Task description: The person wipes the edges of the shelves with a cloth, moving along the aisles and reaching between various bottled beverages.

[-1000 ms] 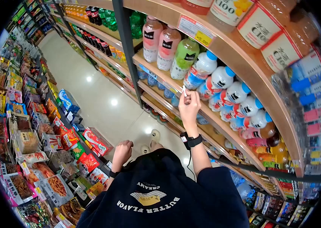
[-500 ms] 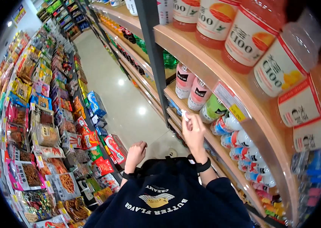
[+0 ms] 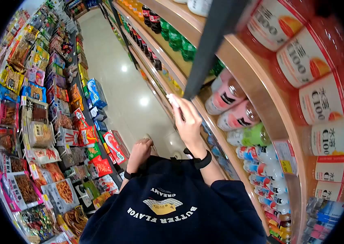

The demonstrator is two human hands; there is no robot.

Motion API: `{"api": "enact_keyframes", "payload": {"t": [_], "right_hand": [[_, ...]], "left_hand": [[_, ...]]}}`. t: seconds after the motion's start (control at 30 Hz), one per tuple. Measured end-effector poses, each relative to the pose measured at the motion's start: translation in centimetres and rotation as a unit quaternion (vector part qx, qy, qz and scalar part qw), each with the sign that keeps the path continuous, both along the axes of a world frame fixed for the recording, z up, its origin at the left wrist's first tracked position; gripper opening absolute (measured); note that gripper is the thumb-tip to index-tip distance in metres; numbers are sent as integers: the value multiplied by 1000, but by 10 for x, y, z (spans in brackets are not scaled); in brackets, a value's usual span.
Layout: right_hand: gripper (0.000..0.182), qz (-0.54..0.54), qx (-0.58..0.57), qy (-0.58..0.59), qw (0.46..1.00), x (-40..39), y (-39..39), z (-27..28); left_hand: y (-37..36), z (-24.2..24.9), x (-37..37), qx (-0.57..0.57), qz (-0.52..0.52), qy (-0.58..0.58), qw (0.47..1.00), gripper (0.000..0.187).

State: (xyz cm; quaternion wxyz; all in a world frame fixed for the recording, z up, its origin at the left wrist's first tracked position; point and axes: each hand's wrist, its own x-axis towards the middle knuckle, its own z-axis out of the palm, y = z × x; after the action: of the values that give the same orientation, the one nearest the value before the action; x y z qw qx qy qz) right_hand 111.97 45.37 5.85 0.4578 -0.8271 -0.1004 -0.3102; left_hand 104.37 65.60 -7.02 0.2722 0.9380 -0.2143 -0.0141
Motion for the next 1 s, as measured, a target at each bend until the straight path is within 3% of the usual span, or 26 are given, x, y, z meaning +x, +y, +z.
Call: {"api": "enact_keyframes", "payload": {"t": [0.03, 0.13, 0.23, 0.43, 0.63, 0.8, 1.0], "right_hand": [[25, 2, 68, 26, 997, 10, 11, 10], [24, -50, 69, 17, 996, 50, 28, 12], [21, -109, -10, -3, 994, 89, 41, 10], [9, -236, -53, 40, 970, 129, 39, -17], [12, -276, -150, 48, 948, 154, 50, -12], [11, -303, -160, 51, 938, 183, 67, -14], [10, -252, -159, 40, 954, 242, 88, -18]], "left_hand": [[7, 0, 10, -7, -4, -6, 1000, 9], [30, -1, 39, -4, 2, -12, 1000, 8], [59, -1, 70, -22, 16, -10, 1000, 8], [119, 6, 125, -30, 9, -51, 998, 7], [165, -6, 138, -32, 43, -8, 999, 9], [183, -22, 147, -30, 73, 9, 997, 10], [184, -12, 189, -14, 77, 4, 997, 11]]}}
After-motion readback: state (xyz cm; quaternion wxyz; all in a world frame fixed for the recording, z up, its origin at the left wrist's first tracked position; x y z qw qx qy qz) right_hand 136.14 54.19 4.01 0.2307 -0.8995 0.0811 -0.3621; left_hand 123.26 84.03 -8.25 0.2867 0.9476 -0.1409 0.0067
